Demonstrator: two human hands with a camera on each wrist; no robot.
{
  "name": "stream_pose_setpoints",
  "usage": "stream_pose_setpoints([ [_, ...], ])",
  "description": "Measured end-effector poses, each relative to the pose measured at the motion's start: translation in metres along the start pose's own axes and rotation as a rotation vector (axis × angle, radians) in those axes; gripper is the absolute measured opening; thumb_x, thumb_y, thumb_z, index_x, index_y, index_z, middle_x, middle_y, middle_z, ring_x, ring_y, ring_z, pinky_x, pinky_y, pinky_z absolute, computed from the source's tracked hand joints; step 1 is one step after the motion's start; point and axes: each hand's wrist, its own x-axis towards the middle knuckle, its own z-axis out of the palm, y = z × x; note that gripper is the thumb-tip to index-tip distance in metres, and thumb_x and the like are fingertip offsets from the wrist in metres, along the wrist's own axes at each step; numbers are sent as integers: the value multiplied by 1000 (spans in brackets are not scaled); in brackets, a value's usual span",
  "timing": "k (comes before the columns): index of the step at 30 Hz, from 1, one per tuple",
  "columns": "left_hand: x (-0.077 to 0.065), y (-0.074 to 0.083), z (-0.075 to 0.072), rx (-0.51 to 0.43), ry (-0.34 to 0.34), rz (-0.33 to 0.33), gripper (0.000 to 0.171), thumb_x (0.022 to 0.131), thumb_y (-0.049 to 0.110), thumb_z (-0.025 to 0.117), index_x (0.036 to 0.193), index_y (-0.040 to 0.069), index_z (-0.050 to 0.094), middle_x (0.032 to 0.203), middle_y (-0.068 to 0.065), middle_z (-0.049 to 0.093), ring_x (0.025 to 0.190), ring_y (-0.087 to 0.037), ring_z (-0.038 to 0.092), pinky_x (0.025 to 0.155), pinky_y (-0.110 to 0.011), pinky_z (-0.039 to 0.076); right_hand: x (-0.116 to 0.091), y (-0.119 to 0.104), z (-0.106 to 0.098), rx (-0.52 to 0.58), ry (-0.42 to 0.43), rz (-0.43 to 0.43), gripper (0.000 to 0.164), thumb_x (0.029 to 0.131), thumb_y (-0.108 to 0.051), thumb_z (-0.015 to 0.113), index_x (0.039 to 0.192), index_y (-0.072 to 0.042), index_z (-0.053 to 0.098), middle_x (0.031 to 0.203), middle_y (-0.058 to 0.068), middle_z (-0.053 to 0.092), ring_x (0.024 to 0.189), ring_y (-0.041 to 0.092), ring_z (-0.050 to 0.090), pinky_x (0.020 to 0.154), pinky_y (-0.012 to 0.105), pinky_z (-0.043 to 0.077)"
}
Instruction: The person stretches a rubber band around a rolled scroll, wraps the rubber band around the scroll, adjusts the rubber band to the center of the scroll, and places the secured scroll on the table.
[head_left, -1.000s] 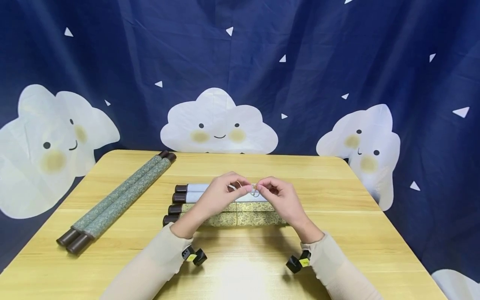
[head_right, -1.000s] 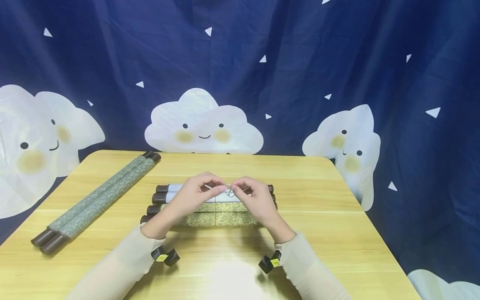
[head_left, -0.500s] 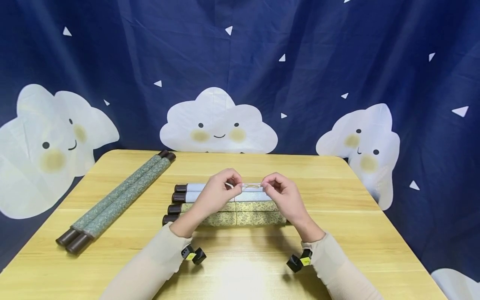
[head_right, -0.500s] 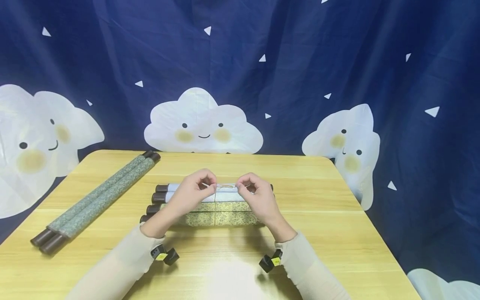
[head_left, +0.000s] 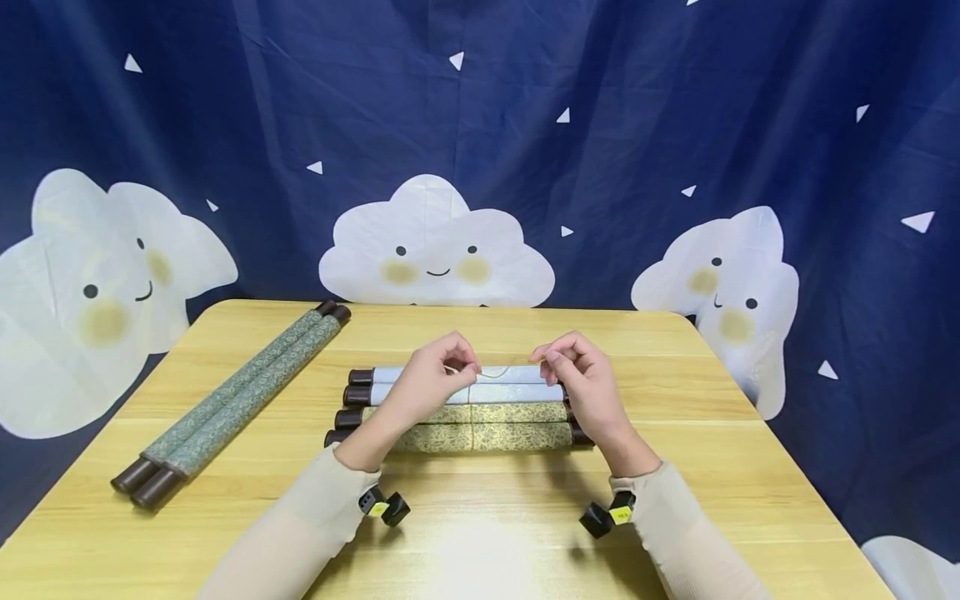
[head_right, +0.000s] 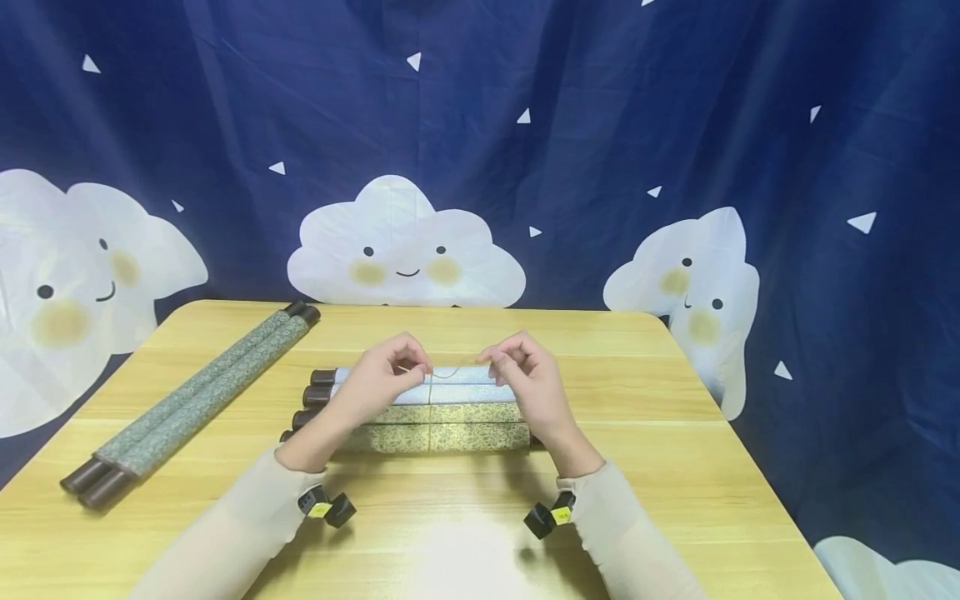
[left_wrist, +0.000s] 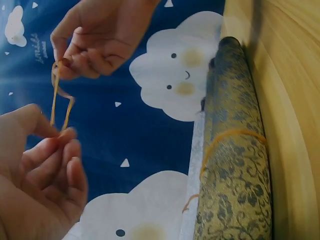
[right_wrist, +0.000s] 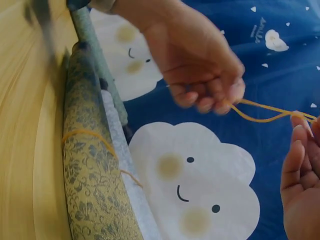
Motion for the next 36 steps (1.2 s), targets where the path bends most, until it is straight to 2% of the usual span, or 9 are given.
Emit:
stream_pose_setpoints([
  [4, -1, 0, 2, 100, -136, 18, 6, 88, 11, 67, 89, 16, 64, 88, 6, 65, 85, -12, 61, 76, -31, 54, 1, 0, 0, 73, 60, 29, 12, 99, 0, 50, 88, 0, 54, 83, 5, 68, 63, 14, 50, 57, 20, 43],
  [8, -2, 2, 4, 119, -228, 51, 7, 93, 22, 67, 96, 16, 64, 91, 6, 65, 86, -12, 61, 76, -30, 54, 1, 1, 1, -8, 62, 91, 12, 99, -2, 52, 88, 1, 55, 80, 6, 65, 61, 14, 48, 56, 20, 43],
  [14, -3, 5, 7, 48, -159, 9, 30, 91, 37, 70, 113, 16, 64, 104, 4, 65, 91, -13, 62, 75, -32, 54, -3, 3, 5, -152, -91, 180, 14, 98, -5, 56, 93, 8, 56, 79, 7, 64, 61, 18, 50, 59, 24, 45],
  [17, -4, 6, 10, 55, -175, 24, 37, 90, 39, 70, 118, 16, 65, 108, 5, 64, 90, -12, 62, 76, -31, 54, -5, 4, 6, -196, -174, 204, 11, 98, -4, 55, 95, 7, 58, 78, 8, 63, 61, 20, 49, 56, 27, 45],
  [20, -5, 8, 12, 90, -207, 65, 27, 93, 35, 67, 112, 17, 67, 102, 6, 66, 88, -9, 61, 77, -29, 54, -6, 3, 8, -237, -230, 217, 9, 98, -4, 55, 97, 5, 59, 76, 9, 61, 61, 21, 50, 56, 29, 46],
  [22, -6, 9, 12, 114, -200, 89, 18, 95, 31, 65, 106, 18, 68, 96, 8, 67, 86, -8, 61, 78, -28, 54, -6, 3, 8, -249, -251, 231, 10, 98, -4, 55, 98, 5, 59, 74, 10, 58, 60, 23, 48, 55, 28, 45],
  [29, -4, 6, 6, 80, -47, 100, 9, 96, 22, 65, 100, 15, 68, 89, 8, 66, 81, -10, 61, 75, -29, 54, -5, -1, 0, -327, -355, 296, 13, 95, -8, 63, 100, 4, 66, 71, 17, 54, 59, 13, 44, 53, 23, 39],
  [32, -3, 6, 2, 90, -24, 92, 6, 94, 18, 66, 98, 14, 68, 86, 7, 65, 79, -11, 60, 74, -30, 54, -2, -4, -5, -381, -337, 272, 11, 96, -8, 62, 97, 2, 68, 72, 14, 56, 60, 14, 45, 53, 22, 39],
  [36, -2, 4, 1, 180, -70, 73, 4, 90, 10, 67, 94, 13, 67, 82, 7, 61, 77, -11, 57, 73, -29, 53, 2, -8, -14, -391, -228, 218, 9, 96, -5, 61, 95, 1, 67, 73, 8, 57, 61, 18, 47, 53, 25, 41],
])
